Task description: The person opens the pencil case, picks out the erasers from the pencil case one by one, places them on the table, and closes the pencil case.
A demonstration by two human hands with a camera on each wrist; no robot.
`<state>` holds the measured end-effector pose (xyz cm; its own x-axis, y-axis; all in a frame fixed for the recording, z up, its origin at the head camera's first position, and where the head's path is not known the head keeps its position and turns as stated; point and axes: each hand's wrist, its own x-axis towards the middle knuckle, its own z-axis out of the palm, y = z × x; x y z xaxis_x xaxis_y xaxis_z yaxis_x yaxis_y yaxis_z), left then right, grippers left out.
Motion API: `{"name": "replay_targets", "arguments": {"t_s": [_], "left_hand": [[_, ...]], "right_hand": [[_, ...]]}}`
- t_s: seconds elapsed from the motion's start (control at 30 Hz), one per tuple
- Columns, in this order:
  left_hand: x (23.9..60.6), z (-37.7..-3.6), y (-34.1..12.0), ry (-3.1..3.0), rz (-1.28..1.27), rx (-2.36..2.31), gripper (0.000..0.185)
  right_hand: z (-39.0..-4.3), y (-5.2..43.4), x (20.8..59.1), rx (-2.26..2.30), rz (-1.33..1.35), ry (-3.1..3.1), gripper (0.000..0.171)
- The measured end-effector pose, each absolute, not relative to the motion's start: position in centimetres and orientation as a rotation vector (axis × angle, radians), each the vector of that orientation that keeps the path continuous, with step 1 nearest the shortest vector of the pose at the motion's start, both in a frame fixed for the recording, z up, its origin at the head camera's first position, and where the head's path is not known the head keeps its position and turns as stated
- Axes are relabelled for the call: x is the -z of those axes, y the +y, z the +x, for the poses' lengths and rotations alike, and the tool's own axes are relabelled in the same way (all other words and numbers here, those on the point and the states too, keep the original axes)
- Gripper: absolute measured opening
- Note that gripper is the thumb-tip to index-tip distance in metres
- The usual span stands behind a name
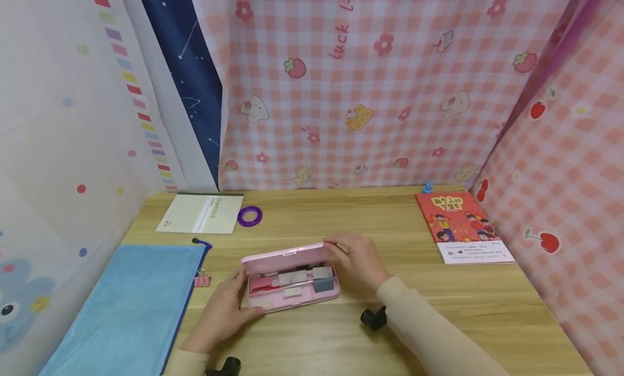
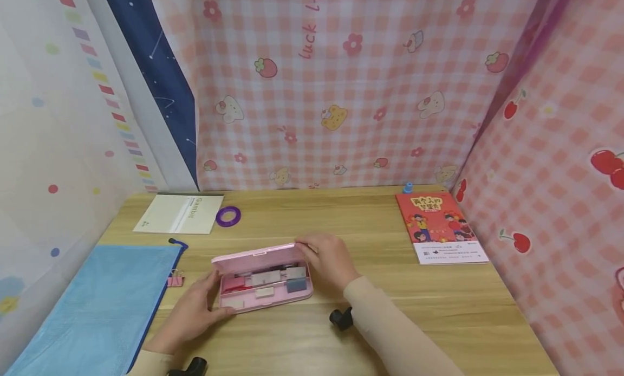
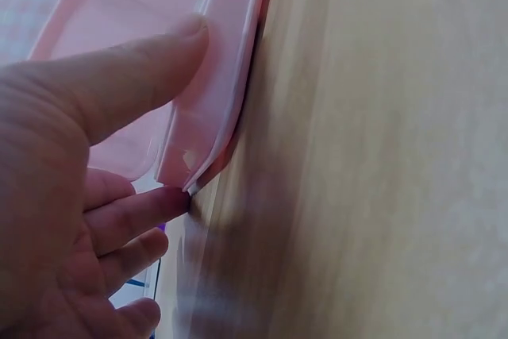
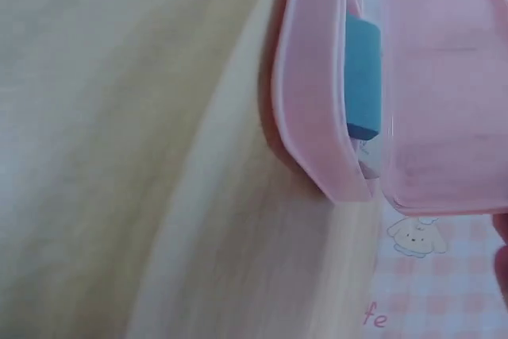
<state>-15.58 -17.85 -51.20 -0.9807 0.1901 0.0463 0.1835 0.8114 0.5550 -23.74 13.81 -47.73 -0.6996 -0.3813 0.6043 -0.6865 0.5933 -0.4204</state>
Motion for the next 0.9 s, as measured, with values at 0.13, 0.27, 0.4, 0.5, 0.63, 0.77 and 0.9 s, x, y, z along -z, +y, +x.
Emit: {"name": "replay_targets", "arguments": {"t_s": [0.13,0.27,0.4,0.5,0.63,0.77,0.9], "left_hand": [[51.4,-15.8,-17.8,2.948,0.298,-0.940,0.110],[51.4,-15.9,-17.8,2.925,0.282,-0.972,0.109],[51.4,-16.0,-18.0,2.916,0.259,-0.979,0.102],[51.4,-15.9,-18.1,2.922,0.263,-0.975,0.098],[51.8,-16.0,-18.2,2.926,0.268,-0.993,0.099],[52.4,-16.1,-18.4,2.907,0.246,-1.033,0.100],[52.6,-16.2,-18.5,2.896,0.249,-1.071,0.100]], "right_hand": [[-24.7,13.7,47.9,-0.807,0.792,-2.314,0.019],[-25.4,13.9,48.1,-0.692,0.815,-2.402,0.032],[-26.3,14.0,48.4,-0.650,0.829,-2.580,0.042],[-26.7,14.2,48.8,-0.690,0.808,-2.676,0.044],[-27.0,14.3,49.3,-0.756,0.777,-2.738,0.046],[-26.9,14.3,49.5,-0.791,0.751,-2.756,0.048],[-26.6,14.4,49.2,-0.817,0.745,-2.758,0.049]]}}
